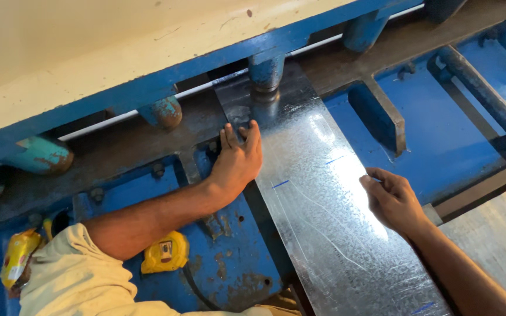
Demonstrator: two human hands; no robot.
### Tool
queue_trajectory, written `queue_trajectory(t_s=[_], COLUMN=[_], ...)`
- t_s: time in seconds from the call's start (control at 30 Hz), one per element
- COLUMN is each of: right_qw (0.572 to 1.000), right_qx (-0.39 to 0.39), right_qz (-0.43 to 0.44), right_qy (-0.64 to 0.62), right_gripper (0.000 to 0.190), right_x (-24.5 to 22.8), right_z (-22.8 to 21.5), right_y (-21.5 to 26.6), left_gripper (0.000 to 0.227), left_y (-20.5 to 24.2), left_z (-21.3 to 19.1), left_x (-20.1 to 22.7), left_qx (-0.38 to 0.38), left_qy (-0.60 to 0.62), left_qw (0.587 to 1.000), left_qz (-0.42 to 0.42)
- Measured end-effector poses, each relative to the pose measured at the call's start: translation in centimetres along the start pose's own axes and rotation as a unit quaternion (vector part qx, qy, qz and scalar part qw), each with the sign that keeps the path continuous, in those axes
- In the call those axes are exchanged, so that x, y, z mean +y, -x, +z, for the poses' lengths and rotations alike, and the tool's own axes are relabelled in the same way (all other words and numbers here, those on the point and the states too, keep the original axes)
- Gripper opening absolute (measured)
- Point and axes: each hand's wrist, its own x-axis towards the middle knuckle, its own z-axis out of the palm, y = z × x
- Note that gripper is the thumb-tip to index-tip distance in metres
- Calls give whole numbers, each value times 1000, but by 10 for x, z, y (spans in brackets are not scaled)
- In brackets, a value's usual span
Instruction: The person operates a hydraulic guillotine shear to cut a large metal sheet. They align the sheet with pre-marked blue lines, press the foot pedal to activate the blade, and cut the sheet into smaller rectangular pieces. The cut pieces are then removed from the machine bed.
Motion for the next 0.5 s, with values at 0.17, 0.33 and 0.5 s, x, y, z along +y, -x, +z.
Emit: queue_trajectory(t_s=[0.17,0.33,0.5], right_qw=[1000,1000,1000], right_qx=[-4,-15,-12], right_qz=[-1,-6,4], right_qy=[21,-21,-21], right_gripper=[44,42,44], right_x=[2,5,7], right_z=[-1,-2,-3], right_y=[0,-3,-5], left_gripper=[36,36,37], left_y=[3,1,0], left_z=[3,2,1], left_x=[1,0,4], left_qx=[-13,-10,4], left_qy=[-12,-1,20], left_qw=[1000,1000,999], left_qz=[6,4,-26])
